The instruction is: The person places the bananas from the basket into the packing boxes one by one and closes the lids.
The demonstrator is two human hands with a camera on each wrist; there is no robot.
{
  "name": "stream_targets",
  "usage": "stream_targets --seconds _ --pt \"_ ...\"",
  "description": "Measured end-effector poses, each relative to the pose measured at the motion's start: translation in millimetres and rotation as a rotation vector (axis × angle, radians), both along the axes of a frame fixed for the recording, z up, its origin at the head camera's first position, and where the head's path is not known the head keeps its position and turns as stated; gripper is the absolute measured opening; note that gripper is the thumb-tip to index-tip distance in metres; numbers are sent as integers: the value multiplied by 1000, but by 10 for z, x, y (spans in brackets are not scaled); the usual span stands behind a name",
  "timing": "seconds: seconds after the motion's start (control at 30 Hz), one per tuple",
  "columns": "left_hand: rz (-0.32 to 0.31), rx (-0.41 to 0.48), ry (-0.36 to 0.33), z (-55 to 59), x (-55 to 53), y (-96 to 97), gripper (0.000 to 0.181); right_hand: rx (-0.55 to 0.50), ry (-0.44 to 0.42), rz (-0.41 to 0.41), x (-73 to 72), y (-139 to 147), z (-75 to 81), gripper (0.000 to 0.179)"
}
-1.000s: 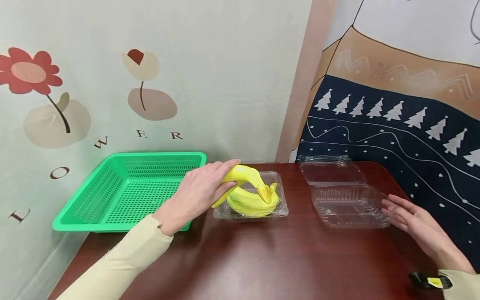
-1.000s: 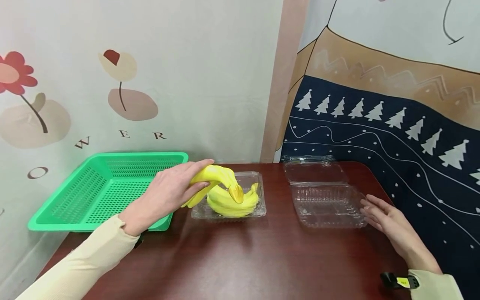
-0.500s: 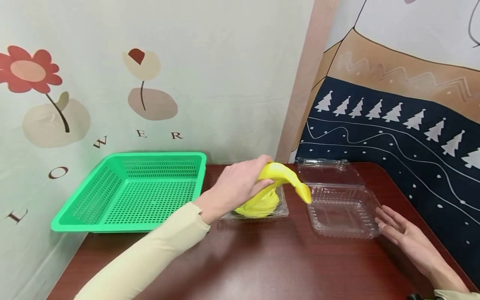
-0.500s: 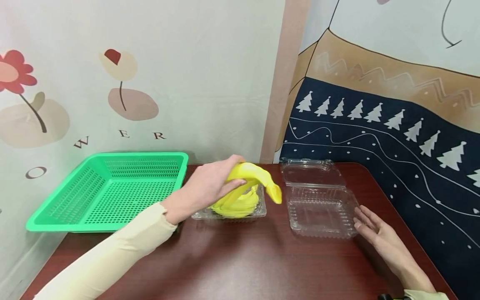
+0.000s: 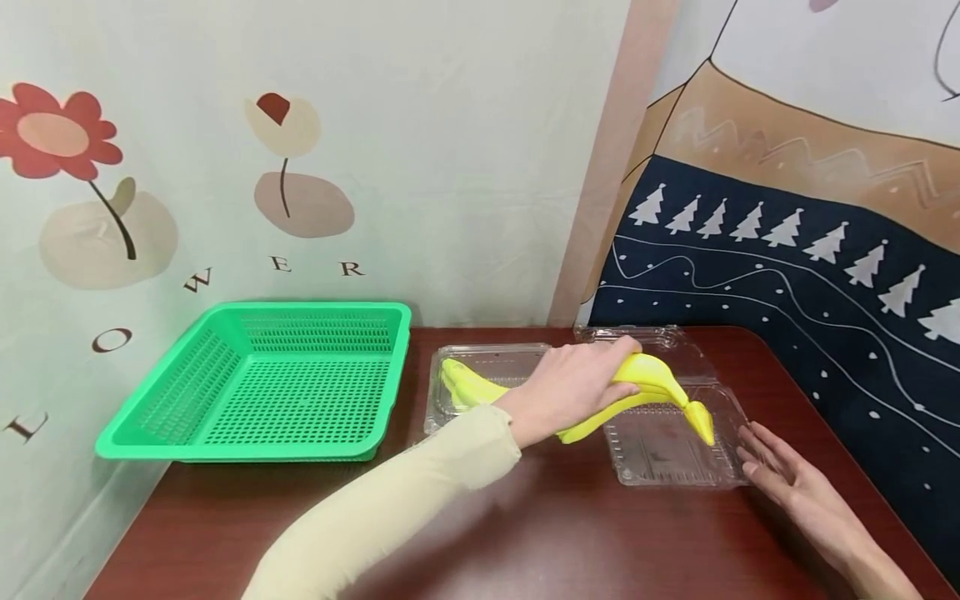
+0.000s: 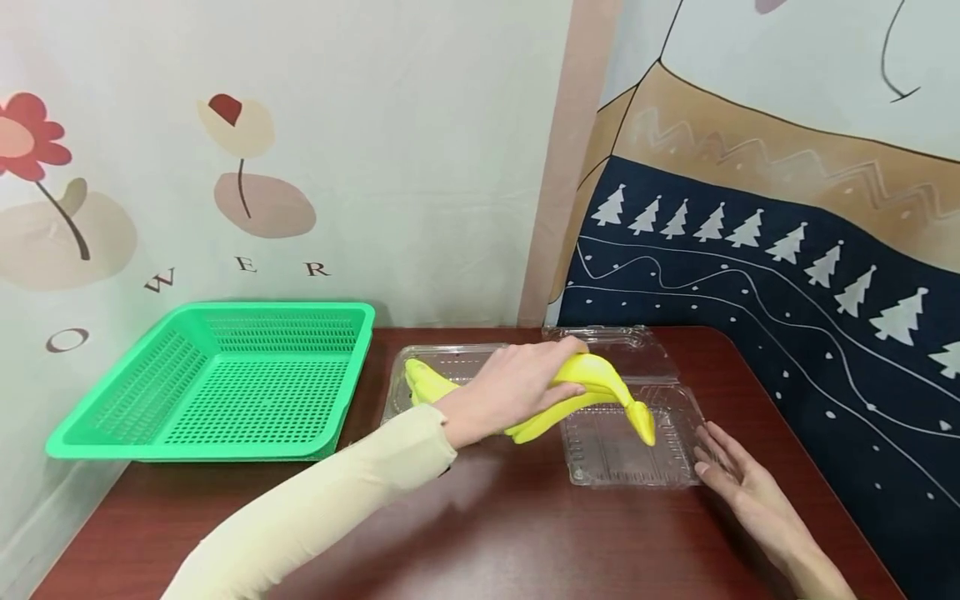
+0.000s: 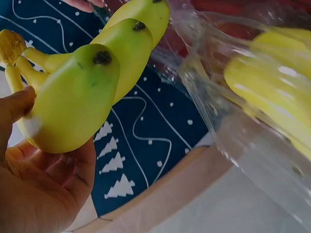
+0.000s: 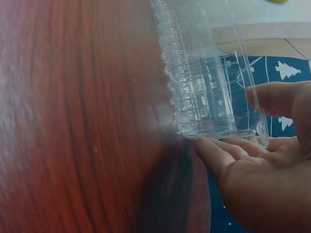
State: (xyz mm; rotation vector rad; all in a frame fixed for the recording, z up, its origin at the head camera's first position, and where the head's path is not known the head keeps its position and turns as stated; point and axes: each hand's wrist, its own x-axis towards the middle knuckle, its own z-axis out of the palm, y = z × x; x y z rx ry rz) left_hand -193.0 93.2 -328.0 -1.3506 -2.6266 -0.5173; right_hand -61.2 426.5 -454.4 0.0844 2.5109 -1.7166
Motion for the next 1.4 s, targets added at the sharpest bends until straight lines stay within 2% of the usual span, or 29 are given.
stream_targets --seconds 0.1,0.3,0.4,0.47,0.63,0.73,0.87,1.03,1.23,1.4 --pt "7 -30 -25 -15 -5 138 44 -2 -3 5 -1 -30 11 77" --pt "13 -56 -17 -31 -17 361 42 -15 -26 -5 -11 -101 41 79" --pt "11 -56 -21 -54 6 472 43 -17 -45 -17 -6 -133 33 81" --pt "13 -54 -14 -78 33 543 44 -17 -25 -8 3 -143 16 78" --pt "15 -64 63 -203 143 714 44 25 44 22 19 -157 -2 70" --pt "21 -88 121 -282 195 796 44 62 59 8 21 -175 -2 67" --pt "52 -123 168 -380 195 870 42 70 60 -16 22 -178 -8 69" --pt "104 -149 212 -526 159 908 39 65 46 4 13 -162 0 77" --pt "128 -171 211 -657 126 932 34 54 33 22 9 -178 9 77" --pt "172 -209 203 -708 82 940 35 46 48 37 2 -199 6 75"
